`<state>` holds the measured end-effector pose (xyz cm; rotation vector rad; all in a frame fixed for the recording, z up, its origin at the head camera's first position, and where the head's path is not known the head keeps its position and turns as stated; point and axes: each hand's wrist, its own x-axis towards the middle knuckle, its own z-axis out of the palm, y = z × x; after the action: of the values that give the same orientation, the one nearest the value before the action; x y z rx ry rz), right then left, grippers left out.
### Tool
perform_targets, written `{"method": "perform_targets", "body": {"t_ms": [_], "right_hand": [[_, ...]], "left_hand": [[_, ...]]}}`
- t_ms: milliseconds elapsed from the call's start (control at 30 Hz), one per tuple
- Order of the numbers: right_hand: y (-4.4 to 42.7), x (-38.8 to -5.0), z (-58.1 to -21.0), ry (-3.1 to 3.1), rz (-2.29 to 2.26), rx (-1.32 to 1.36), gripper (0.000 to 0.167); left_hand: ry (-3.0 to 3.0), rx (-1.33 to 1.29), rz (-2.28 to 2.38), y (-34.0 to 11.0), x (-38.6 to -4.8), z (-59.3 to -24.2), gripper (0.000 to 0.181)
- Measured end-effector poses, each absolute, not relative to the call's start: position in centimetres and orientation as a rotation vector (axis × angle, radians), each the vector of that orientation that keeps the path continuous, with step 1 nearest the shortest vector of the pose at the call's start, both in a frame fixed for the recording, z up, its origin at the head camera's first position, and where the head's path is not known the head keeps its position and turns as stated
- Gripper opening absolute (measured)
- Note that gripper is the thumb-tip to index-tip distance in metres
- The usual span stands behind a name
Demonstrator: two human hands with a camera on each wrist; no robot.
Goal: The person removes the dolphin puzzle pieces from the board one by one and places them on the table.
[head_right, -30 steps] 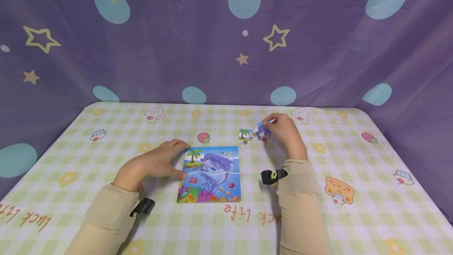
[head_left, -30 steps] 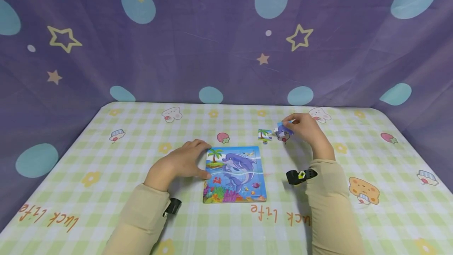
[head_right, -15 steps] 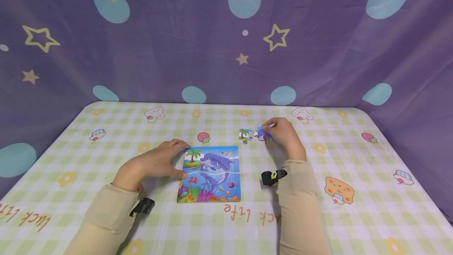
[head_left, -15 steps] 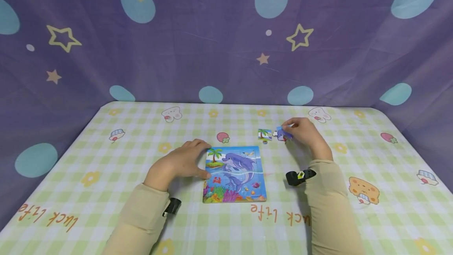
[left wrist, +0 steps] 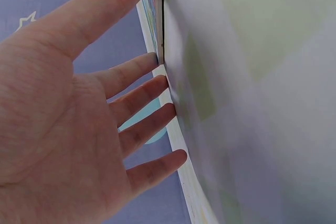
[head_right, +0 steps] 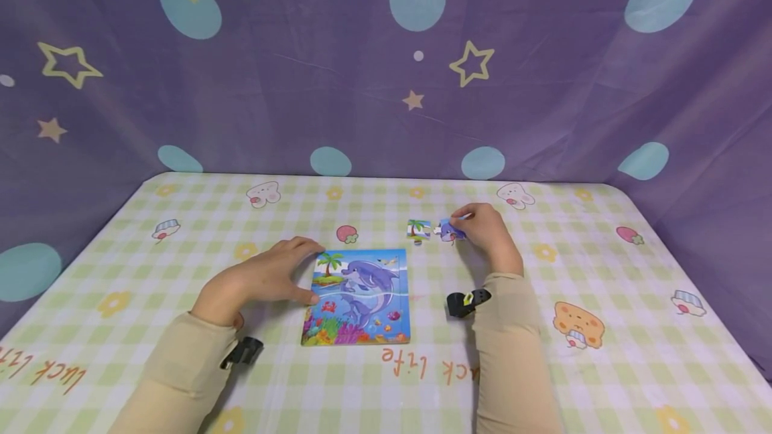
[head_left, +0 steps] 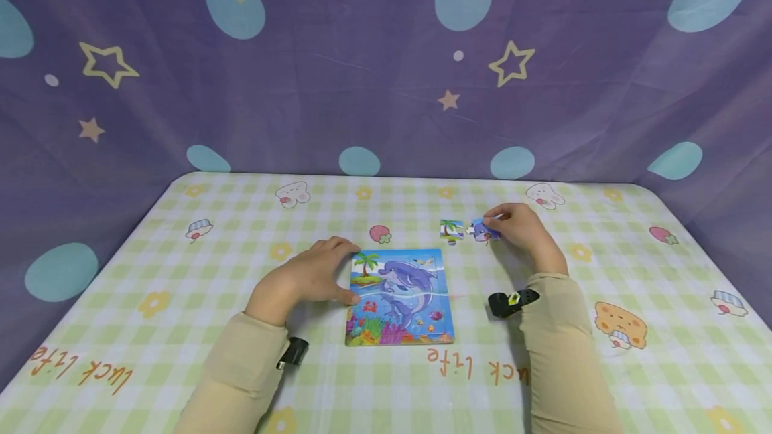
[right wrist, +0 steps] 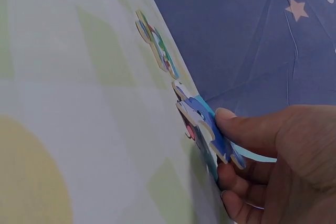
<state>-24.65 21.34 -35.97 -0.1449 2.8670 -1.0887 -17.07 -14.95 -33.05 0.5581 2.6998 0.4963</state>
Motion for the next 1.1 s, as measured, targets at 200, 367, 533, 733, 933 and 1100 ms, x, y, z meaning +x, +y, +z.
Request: {"method": "perform_targets", "body": {"t_ms": [200, 367, 533, 733, 933, 1100], "right_hand": [[21.55, -24.6, -36.0, 2.866, -1.098, -0.101, 0.03], [21.97, -24.45, -35.99, 2.866, -1.121, -0.032, 0.031], [22.06, -24.35, -36.0, 2.854, -1.146, 0.012, 0.032], [22.04, -24.44, -36.26, 2.825, -1.188, 0.018, 0.032], [22.3, -24.29, -36.18, 2.832, -1.192, -0.026, 0.031], [22.29, -24.47, -36.09, 2.855, -1.126, -0.083, 0.03]], "left_hand": [[2.698, 0.562, 0.502, -14.94, -17.05, -32.98, 0.084], [2.697, 0.563, 0.508, -14.92, -17.02, -32.91, 0.085], [2.695, 0.557, 0.513, -14.93, -16.97, -32.88, 0.084], [2.695, 0.543, 0.519, -15.02, -16.92, -32.97, 0.085], [2.697, 0.56, 0.517, -14.89, -16.95, -32.89, 0.085], [2.7, 0.562, 0.51, -14.84, -16.85, -32.72, 0.085]]}}
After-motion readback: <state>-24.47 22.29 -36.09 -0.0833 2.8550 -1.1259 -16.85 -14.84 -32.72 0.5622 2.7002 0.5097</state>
